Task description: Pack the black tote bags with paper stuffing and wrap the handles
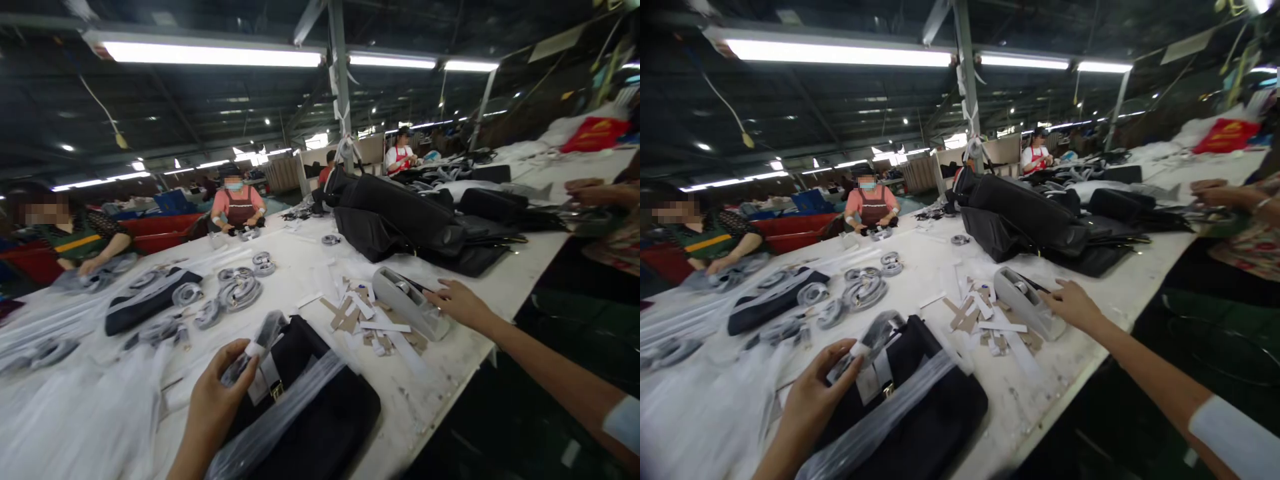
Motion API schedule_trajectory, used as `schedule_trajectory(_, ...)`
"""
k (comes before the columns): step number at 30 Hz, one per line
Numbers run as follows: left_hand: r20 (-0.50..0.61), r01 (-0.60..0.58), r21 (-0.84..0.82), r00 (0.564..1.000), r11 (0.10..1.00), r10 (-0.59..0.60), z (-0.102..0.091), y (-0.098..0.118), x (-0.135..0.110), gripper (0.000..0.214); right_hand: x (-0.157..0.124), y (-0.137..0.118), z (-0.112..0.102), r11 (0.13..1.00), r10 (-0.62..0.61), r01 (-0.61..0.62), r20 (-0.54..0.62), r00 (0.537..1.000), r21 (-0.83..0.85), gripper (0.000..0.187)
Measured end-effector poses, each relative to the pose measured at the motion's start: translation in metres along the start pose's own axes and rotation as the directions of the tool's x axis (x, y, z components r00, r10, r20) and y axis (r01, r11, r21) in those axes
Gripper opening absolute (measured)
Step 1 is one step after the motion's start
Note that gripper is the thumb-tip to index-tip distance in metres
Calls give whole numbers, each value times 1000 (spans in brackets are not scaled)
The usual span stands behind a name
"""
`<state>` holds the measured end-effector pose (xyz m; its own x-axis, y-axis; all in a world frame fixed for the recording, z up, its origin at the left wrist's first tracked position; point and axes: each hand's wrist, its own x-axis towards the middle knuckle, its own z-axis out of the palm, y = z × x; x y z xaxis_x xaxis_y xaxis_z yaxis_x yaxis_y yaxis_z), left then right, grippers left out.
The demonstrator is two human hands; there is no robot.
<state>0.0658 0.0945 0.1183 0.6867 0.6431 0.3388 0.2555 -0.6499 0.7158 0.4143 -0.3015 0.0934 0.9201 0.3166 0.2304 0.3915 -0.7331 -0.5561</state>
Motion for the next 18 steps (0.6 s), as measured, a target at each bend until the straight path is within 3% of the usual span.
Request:
schedule_trajectory(3,12,4,6,1000,1000,-4,1,-2,1,49,-2,10,0,939,169,-203,140,976,277,44)
schedule_trajectory(8,14,16,13,1000,1000,-16,2,-5,3,49,-9,-1,-8,854,214,-253,135,967,455,42)
schedule_trajectory(11,13,15,18,1000,1000,-16,1,-7,4,48,-18,-8,-26,812,224,-245,105,969,530,38)
schedule_trajectory(13,13,10,12,1000,1000,-11,0,-7,4,49,-29,-7,-34,783,241,-283,149,959,554,39)
schedule_trajectory(16,10,23,-4,1000,1000,-23,1,-8,4,49,-47,4,-31,737,304,-398,258,917,546,41)
schedule_trajectory(18,13,40,-21,999,999,-40,1,-7,4,51,-55,13,-21,722,353,-443,268,896,531,40)
